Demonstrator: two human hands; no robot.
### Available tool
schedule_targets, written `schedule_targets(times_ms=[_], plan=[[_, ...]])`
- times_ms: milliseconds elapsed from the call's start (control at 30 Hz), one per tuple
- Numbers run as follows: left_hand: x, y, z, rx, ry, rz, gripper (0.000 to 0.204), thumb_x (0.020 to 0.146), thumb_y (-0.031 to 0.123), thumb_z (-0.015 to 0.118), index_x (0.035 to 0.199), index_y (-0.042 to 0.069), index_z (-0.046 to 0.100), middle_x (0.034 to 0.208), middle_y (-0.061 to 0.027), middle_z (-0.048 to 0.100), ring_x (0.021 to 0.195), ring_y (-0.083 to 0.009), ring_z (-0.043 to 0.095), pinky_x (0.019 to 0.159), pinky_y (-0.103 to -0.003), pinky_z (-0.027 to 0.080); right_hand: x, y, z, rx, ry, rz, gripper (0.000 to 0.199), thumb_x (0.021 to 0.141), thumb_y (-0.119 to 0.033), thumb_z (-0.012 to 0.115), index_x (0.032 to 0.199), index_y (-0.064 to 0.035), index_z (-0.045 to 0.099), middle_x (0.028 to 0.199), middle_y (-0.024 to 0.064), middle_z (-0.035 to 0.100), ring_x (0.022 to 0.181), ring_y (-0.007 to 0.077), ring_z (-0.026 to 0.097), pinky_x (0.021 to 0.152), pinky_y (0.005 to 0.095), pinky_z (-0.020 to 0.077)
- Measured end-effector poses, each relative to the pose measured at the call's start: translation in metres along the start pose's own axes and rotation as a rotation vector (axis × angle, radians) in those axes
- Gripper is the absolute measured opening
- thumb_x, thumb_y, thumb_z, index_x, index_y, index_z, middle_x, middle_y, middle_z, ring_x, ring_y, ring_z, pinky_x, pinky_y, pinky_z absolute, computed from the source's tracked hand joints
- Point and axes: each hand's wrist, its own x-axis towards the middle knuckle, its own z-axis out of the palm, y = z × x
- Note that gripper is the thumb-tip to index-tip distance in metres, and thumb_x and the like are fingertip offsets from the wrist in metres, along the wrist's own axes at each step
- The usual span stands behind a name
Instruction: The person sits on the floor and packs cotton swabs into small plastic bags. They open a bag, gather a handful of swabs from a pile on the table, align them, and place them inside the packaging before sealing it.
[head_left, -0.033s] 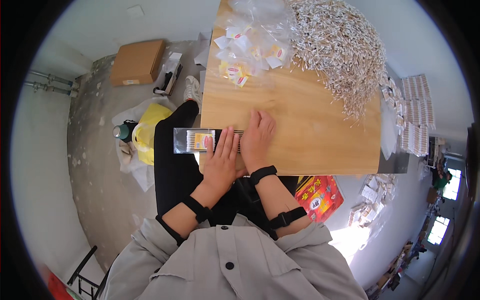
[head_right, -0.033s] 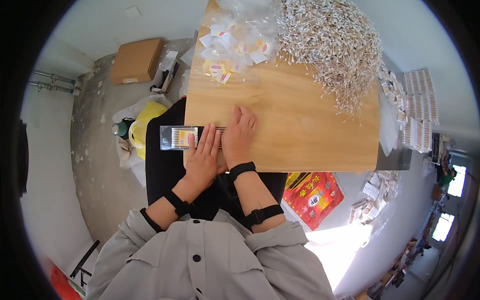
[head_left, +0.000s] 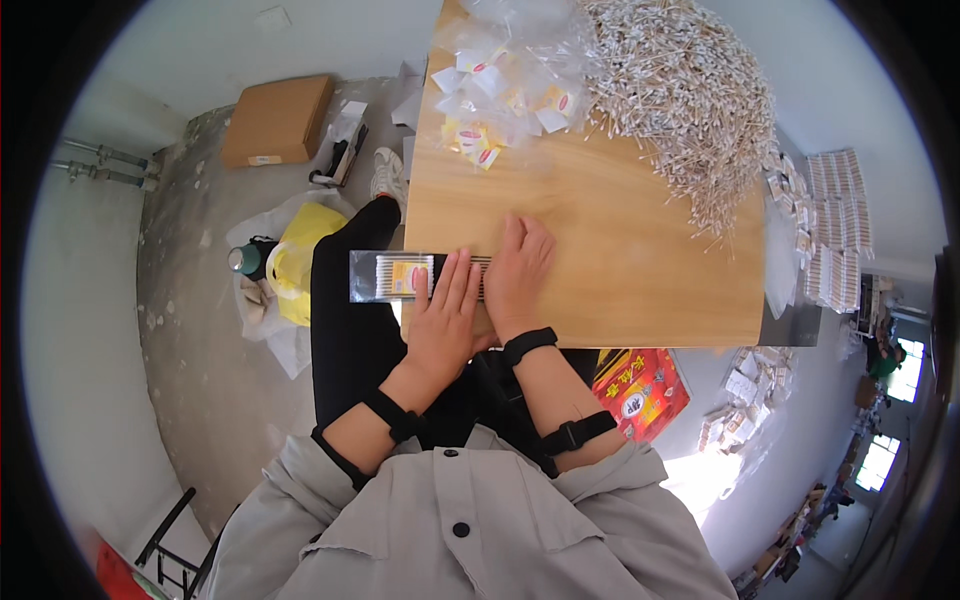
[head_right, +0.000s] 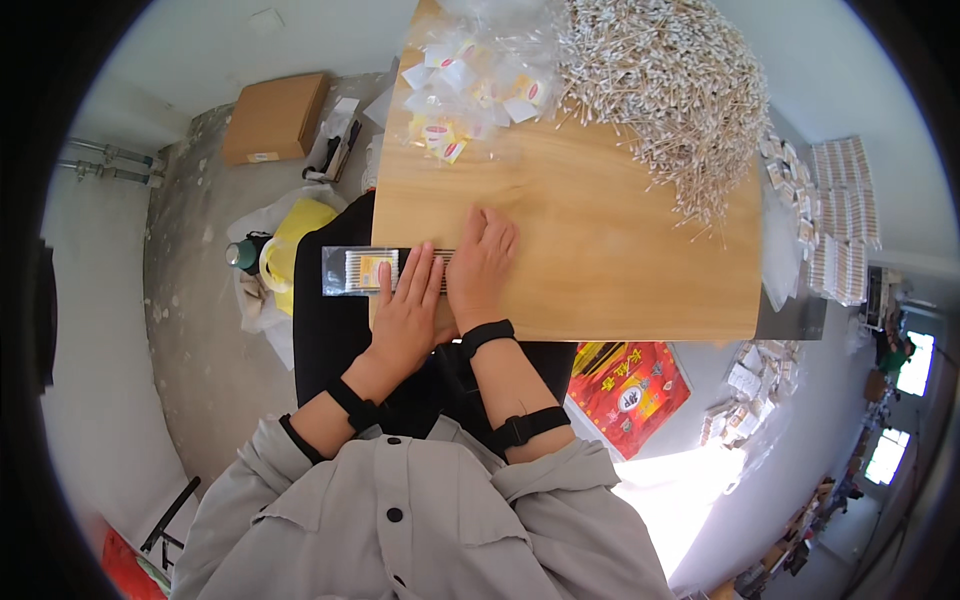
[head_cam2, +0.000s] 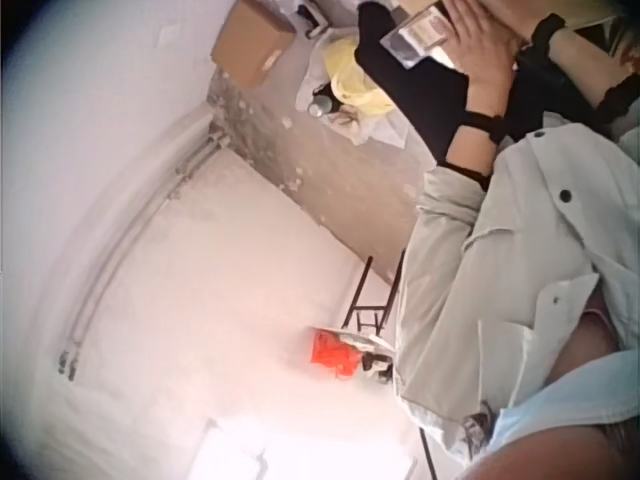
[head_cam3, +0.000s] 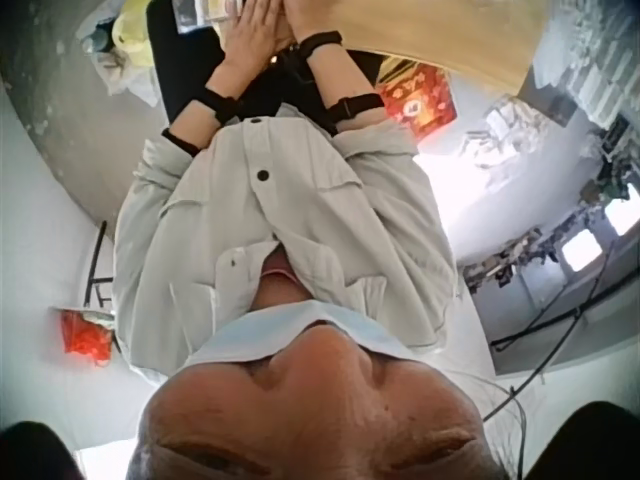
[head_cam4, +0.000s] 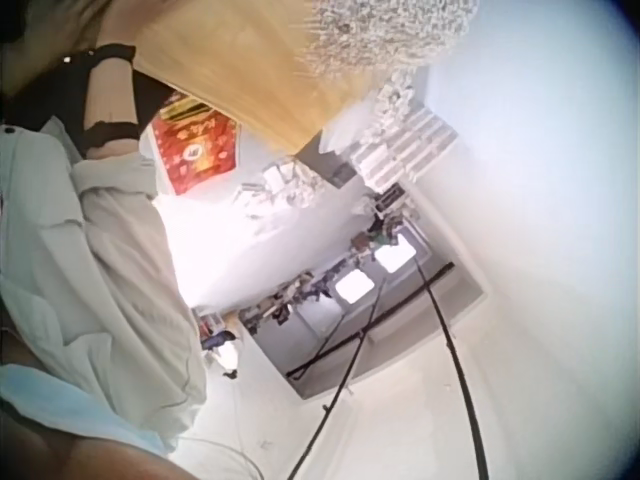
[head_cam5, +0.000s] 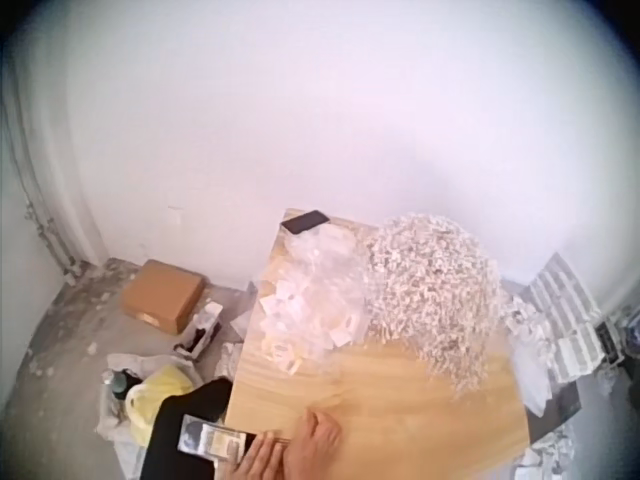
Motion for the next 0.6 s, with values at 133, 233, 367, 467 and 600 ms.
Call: schedule_targets(times_ms=[133, 233, 367, 467, 600], plan=[[-0.008, -0.022, -0.035, -0.177, 0.246, -0.009, 0.077, 0.077, 0.02, 0.075, 0.143, 0.0, 0.038, 0.152, -0.0194, 0.032, 0.142, -0.0362, 0.029, 0.115, -0.052, 0.022, 0.0, 0.0, -0.003, 0.009, 0.005, -0.001, 0.029, 0.088, -0.004, 0.053, 0.117, 0.0012, 0.056, 0.113, 0.0153, 0.051, 0.112, 0.0342, 0.048, 0.104, 0.0475, 0.0354], [-0.015, -0.071, -0.037, -0.251, 0.553, -0.207, 0.059, 0.084, 0.017, 0.071, 0.133, -0.002, 0.046, 0.137, -0.0218, 0.044, 0.125, -0.0373, 0.044, 0.106, -0.047, 0.034, 0.0, -0.001, -0.001, 0.012, 0.004, -0.028, 0.035, 0.086, -0.001, 0.052, 0.121, -0.0023, 0.056, 0.115, 0.0157, 0.052, 0.112, 0.0354, 0.047, 0.1, 0.0456, 0.0362], [-0.014, -0.126, 0.006, -0.9, 0.581, -0.7, 0.04, 0.093, 0.027, 0.066, 0.118, -0.002, 0.056, 0.106, -0.0113, 0.059, 0.096, -0.0185, 0.058, 0.081, -0.031, 0.047, 0.001, -0.006, -0.001, 0.004, 0.011, -0.022, 0.029, 0.088, -0.002, 0.053, 0.117, -0.0009, 0.057, 0.113, 0.0152, 0.051, 0.111, 0.0346, 0.048, 0.101, 0.0467, 0.0365], [-0.01, -0.124, 0.011, -1.553, 0.442, -0.875, 0.028, 0.093, 0.03, 0.068, 0.098, 0.003, 0.065, 0.079, 0.0009, 0.063, 0.074, -0.0059, 0.06, 0.064, -0.022, 0.047, -0.003, -0.004, -0.001, -0.012, 0.006, -0.007, 0.029, 0.088, -0.003, 0.053, 0.117, -0.0011, 0.057, 0.113, 0.0153, 0.051, 0.11, 0.0344, 0.048, 0.1, 0.0463, 0.0366], [-0.002, -0.111, 0.015, -1.779, 0.449, -0.818, 0.022, 0.096, 0.024, 0.065, 0.099, 0.003, 0.065, 0.085, 0.0001, 0.067, 0.072, -0.0059, 0.062, 0.062, -0.02, 0.048, 0.0, 0.001, 0.004, -0.043, 0.0, -0.013, 0.029, 0.089, -0.003, 0.053, 0.117, -0.001, 0.056, 0.113, 0.0156, 0.051, 0.109, 0.0345, 0.048, 0.099, 0.0454, 0.0368]])
